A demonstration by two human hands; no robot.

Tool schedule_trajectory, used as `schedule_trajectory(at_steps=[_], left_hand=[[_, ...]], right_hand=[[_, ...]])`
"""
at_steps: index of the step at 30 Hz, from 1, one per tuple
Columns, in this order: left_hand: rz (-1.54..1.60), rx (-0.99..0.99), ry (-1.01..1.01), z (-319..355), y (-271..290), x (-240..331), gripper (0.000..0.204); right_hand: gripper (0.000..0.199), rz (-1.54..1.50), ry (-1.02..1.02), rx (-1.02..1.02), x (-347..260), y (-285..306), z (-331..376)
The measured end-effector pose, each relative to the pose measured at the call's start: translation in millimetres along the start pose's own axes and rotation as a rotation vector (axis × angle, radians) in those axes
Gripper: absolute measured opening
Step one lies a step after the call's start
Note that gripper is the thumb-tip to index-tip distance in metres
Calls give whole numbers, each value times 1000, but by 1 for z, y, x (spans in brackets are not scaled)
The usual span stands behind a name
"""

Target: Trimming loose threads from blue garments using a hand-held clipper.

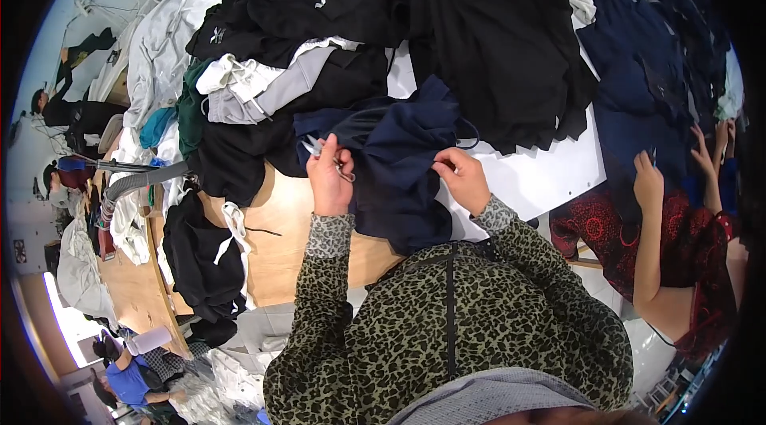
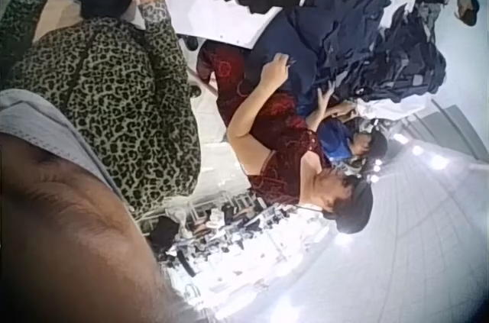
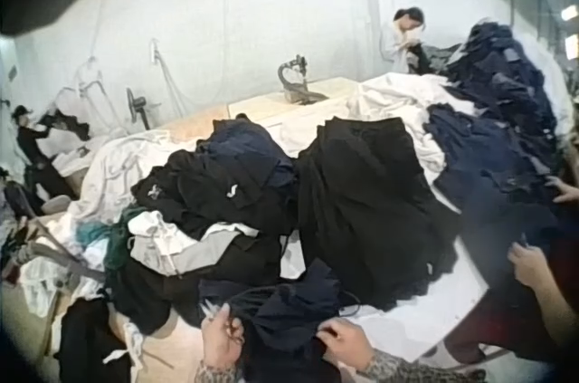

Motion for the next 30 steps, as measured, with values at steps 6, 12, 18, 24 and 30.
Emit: schedule_trajectory(at_steps=[6, 12, 18, 24, 30], left_hand=[[111, 229, -16, -19, 69, -2, 18], [54, 306, -22, -24, 78, 1, 20], [-117, 394, -31, -10, 70, 2, 12], [-781, -96, -657, 32, -40, 22, 9], [-1647, -589, -668, 27, -119, -70, 27]], right_hand=[[11, 166, 208, -340, 15, -13, 30], [15, 25, 16, -42, 41, 4, 24], [14, 393, 365, 88, 10, 2, 0], [7, 367, 465, 6, 9, -35, 28], [11, 382, 320, -258, 22, -56, 49]])
Point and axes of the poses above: each hand's wrist, its own z-axis away from the middle knuckle, its own y-axis out of the back of the hand, x = y × z, the point moved 7 cm from there along -z, towards the middle knuckle, and after that the axes turned 3 degrees about -y, right-handed, at the moved point
